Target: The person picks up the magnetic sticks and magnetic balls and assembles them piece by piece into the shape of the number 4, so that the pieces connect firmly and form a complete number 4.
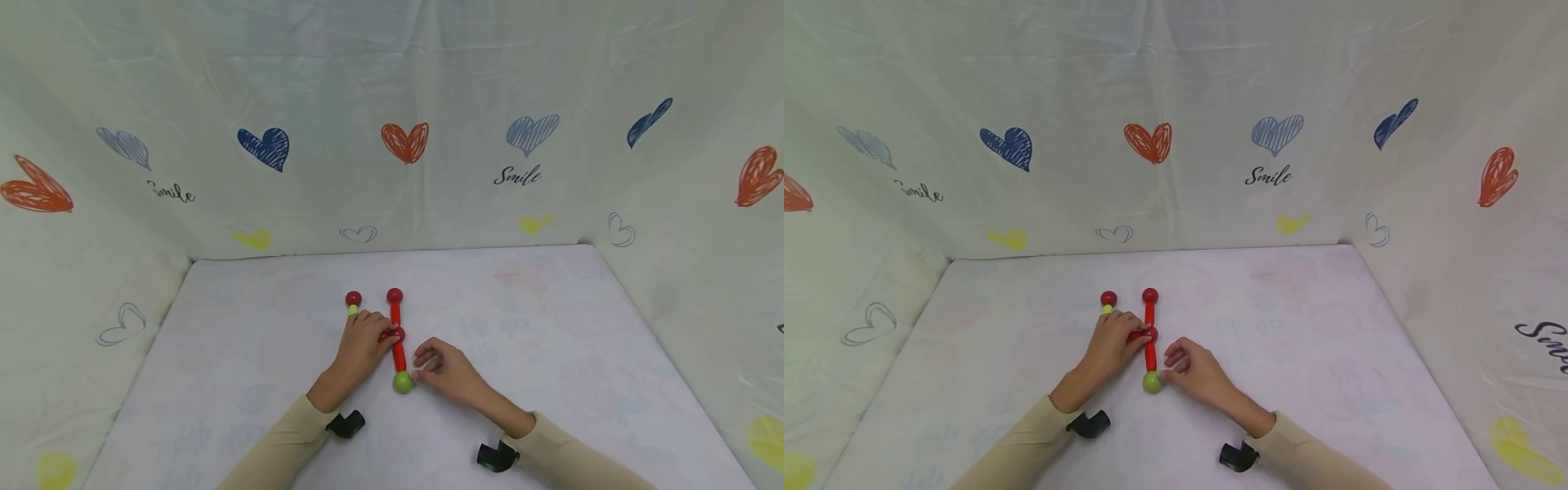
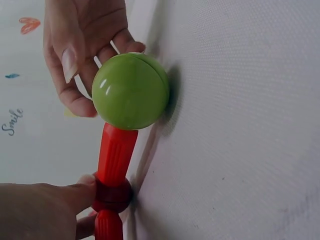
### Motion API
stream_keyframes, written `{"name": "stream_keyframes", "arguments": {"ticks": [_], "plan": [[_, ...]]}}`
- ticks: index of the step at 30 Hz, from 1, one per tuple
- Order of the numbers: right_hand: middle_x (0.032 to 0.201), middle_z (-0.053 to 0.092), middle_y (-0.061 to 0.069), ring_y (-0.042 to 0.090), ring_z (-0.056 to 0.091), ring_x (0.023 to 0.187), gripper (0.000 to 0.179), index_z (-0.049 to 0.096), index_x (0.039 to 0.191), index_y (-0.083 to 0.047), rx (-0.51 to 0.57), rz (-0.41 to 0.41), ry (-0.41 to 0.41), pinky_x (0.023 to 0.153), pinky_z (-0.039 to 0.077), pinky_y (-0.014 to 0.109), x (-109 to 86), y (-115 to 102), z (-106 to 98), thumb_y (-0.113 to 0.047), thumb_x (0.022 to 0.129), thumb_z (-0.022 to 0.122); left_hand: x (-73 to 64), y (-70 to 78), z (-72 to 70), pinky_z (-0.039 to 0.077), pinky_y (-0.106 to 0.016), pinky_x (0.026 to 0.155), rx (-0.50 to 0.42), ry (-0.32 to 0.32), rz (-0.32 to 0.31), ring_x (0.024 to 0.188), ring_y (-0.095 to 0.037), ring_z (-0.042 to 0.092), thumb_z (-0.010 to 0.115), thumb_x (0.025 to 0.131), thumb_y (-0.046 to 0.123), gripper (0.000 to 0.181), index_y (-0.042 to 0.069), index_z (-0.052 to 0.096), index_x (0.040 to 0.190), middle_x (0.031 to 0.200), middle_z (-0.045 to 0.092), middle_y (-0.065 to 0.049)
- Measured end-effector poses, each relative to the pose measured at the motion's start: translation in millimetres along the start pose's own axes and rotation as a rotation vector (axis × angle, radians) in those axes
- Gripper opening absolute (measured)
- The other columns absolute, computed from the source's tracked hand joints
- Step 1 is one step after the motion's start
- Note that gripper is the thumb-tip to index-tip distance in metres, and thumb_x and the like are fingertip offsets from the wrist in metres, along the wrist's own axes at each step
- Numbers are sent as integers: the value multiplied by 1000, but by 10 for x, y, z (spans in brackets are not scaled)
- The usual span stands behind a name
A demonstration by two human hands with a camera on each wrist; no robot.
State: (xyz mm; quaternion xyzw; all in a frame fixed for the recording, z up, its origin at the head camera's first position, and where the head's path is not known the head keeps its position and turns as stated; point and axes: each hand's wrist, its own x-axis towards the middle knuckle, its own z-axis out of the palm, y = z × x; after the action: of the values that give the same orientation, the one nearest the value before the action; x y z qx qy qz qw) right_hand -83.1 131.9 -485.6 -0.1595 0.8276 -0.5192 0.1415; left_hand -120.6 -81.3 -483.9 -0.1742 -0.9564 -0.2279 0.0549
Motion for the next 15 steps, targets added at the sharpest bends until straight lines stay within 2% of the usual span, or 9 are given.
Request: {"name": "stream_keyframes", "arguments": {"ticks": [4, 7, 11, 15], "plan": [[104, 73, 10, 17, 71, 85, 26, 64, 116, 3, 4, 29, 37, 73, 57, 22, 52, 65, -153, -7, 95, 76, -9, -6, 1, 48, -46, 98, 18, 3, -5, 102, -24, 61, 85, 92, 26, 26, 13, 78, 113, 108, 73, -3], [106, 73, 12, 21, 72, 84, 28, 63, 119, 6, 27, 52, 63, 72, 59, 25, 83, 92, -281, -7, 97, 74, -27, -51, -12, 49, -48, 100, 15, 31, 3, 106, -25, 62, 86, 91, 25, 32, 13, 76, 119, 113, 71, -4], [109, 73, 15, 25, 73, 88, 32, 61, 124, 8, 85, 106, 104, 74, 61, 29, 110, 119, -459, -9, 100, 73, -57, -165, -63, 48, -51, 104, 2, 90, 12, 112, -27, 62, 87, 90, 21, 36, 12, 75, 123, 116, 71, -5], [112, 71, 19, 29, 74, 96, 34, 60, 127, 9, 118, 141, 151, 77, 61, 31, 114, 143, -651, -9, 101, 71, -73, -300, -162, 48, -53, 104, 5, 117, -18, 113, -29, 61, 87, 90, 19, 36, 11, 75, 123, 119, 71, -7]]}}
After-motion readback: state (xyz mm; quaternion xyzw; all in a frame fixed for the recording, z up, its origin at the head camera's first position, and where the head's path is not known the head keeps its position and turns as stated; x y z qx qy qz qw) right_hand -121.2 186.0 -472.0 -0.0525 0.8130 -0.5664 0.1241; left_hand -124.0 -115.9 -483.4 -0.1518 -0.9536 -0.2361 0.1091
